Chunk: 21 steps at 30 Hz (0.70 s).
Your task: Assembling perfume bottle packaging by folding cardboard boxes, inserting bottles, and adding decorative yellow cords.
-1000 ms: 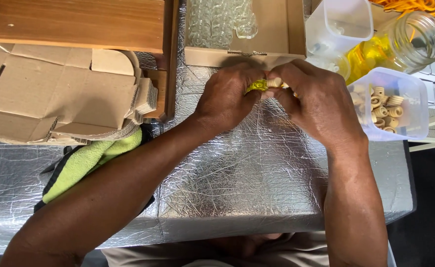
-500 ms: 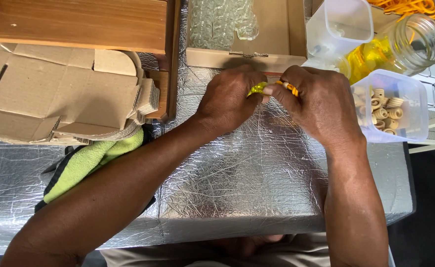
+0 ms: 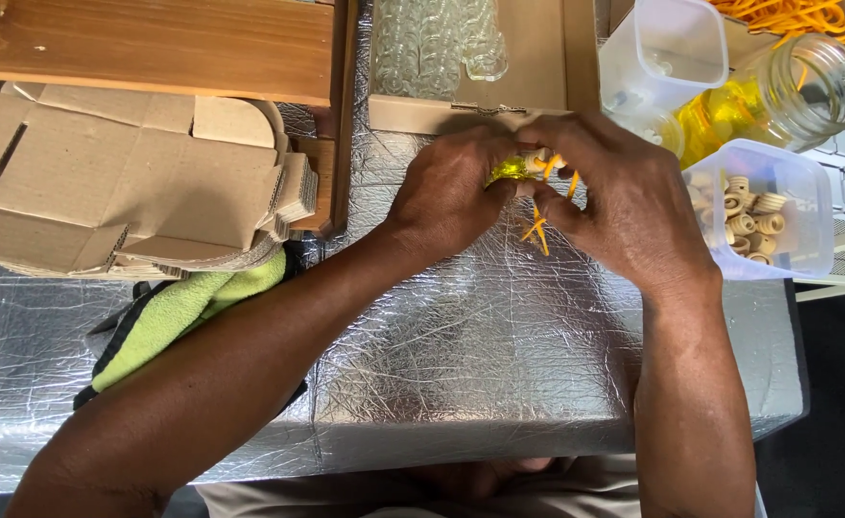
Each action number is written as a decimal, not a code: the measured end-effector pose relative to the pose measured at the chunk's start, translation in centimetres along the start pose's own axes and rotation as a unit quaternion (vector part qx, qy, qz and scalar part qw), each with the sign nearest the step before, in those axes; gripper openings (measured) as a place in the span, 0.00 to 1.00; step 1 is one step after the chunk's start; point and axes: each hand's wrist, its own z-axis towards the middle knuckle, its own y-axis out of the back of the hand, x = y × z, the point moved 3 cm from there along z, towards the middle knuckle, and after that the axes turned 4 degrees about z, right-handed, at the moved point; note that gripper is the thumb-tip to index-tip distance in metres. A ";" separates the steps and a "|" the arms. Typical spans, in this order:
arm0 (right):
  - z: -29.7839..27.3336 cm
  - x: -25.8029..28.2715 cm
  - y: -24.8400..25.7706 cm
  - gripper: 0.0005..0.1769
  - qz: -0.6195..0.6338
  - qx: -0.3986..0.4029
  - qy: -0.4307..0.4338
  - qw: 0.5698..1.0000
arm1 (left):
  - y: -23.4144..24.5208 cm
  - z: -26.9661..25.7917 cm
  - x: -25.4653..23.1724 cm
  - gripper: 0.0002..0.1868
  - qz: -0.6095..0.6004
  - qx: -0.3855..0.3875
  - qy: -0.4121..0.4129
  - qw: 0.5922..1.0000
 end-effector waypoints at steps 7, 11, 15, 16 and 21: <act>-0.4 -1.1 -0.7 0.21 -0.018 0.010 -0.003 1.000 | 0.1 0.1 0.0 0.11 0.006 0.000 0.000 1.000; -0.6 -1.3 -0.9 0.07 -0.018 -0.028 -0.005 0.999 | 0.0 0.1 0.0 0.16 0.005 0.000 -0.005 1.000; -1.2 -3.1 -2.6 0.21 -0.100 -0.012 -0.090 0.991 | -0.1 -0.1 0.2 0.12 0.006 -0.003 -0.013 1.000; -1.3 -3.1 -2.6 0.21 -0.100 -0.012 -0.091 0.991 | -0.2 -0.1 0.3 0.12 0.006 -0.003 -0.014 1.000; -0.6 -1.3 -1.1 0.13 -0.082 -0.054 -0.046 0.994 | 0.1 0.0 0.0 0.14 0.001 -0.018 -0.020 1.000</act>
